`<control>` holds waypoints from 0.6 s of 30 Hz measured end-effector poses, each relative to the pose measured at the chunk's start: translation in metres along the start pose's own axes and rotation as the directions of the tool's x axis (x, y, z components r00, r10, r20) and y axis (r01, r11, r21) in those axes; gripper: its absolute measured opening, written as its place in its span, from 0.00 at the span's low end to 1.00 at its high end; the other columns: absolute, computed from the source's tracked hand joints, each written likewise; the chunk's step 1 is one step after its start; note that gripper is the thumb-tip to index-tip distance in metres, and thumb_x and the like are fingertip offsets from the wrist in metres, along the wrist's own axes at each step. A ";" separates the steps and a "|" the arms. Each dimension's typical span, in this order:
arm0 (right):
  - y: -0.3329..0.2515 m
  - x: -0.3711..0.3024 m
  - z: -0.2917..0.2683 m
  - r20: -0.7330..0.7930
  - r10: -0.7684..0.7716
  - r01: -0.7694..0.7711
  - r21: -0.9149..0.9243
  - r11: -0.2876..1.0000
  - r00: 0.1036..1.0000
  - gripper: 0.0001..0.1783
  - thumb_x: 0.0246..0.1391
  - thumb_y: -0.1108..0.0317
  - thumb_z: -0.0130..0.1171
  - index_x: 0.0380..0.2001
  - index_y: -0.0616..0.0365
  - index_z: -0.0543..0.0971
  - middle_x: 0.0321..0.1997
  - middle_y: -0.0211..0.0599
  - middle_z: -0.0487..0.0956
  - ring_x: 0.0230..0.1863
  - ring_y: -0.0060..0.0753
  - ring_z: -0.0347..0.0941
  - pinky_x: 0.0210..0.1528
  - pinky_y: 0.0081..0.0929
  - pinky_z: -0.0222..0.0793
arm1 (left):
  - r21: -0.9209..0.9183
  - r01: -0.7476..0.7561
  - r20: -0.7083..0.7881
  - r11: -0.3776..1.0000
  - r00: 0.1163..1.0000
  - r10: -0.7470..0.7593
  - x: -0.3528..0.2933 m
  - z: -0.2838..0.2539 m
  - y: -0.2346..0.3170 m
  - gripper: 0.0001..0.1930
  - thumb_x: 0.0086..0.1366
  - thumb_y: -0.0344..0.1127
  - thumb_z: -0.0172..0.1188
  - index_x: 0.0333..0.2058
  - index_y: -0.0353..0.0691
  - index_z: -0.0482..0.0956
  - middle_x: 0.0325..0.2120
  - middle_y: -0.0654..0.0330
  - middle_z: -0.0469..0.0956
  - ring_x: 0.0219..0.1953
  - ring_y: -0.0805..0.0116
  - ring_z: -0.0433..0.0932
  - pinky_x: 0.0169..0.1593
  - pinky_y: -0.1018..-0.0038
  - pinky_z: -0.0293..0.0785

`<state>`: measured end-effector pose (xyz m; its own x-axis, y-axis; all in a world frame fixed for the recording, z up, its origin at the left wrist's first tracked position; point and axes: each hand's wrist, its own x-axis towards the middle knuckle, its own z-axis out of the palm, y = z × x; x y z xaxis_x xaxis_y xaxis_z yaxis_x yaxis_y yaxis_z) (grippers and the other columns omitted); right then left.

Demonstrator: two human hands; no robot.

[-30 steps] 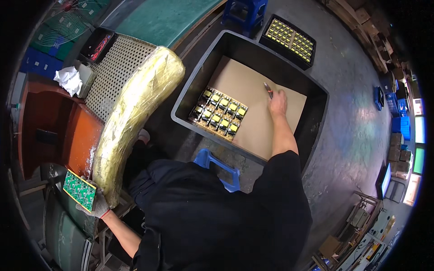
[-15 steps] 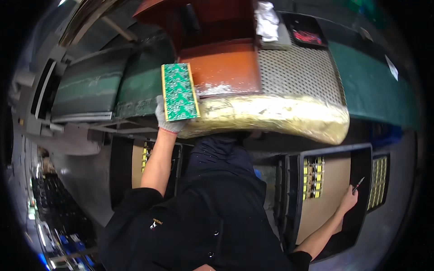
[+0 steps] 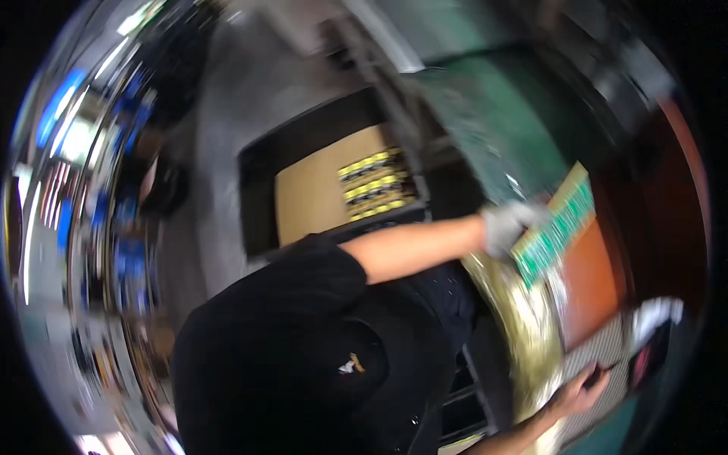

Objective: Trimming and inspecting printed circuit boards at a manual assembly station.

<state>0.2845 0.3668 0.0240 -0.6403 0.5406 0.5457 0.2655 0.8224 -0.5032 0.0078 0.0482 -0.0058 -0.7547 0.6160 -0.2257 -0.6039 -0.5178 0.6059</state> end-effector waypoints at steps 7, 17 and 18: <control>-0.038 0.079 0.118 0.111 -0.100 0.095 0.046 0.994 0.989 0.17 0.68 0.60 0.63 0.53 0.61 0.84 0.48 0.41 0.88 0.47 0.38 0.83 0.54 0.27 0.77 | -0.192 0.046 0.149 0.980 0.989 -0.017 -0.014 -0.002 0.016 0.17 0.64 0.49 0.76 0.47 0.49 0.88 0.42 0.58 0.86 0.39 0.67 0.82 0.46 0.64 0.77; -0.049 0.057 0.108 0.048 -0.098 0.104 -0.134 0.986 0.994 0.16 0.63 0.68 0.62 0.53 0.55 0.85 0.46 0.41 0.88 0.45 0.43 0.84 0.50 0.34 0.80 | 0.095 0.000 0.018 0.995 1.000 -0.002 -0.014 -0.040 0.015 0.23 0.68 0.42 0.63 0.57 0.37 0.79 0.50 0.45 0.82 0.46 0.56 0.81 0.49 0.59 0.80; -0.033 0.053 0.113 -0.040 -0.114 0.110 -0.107 0.988 0.993 0.15 0.60 0.70 0.62 0.50 0.56 0.85 0.46 0.39 0.88 0.46 0.43 0.83 0.50 0.34 0.79 | -0.099 0.081 0.076 0.992 0.994 -0.074 -0.033 -0.001 0.034 0.17 0.72 0.38 0.59 0.56 0.40 0.78 0.41 0.56 0.83 0.37 0.67 0.80 0.41 0.69 0.78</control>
<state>0.1605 0.3483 -0.0068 -0.6372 0.4496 0.6260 0.2693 0.8909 -0.3657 0.0118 0.0096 0.0213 -0.6863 0.6961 -0.2110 -0.6856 -0.5224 0.5070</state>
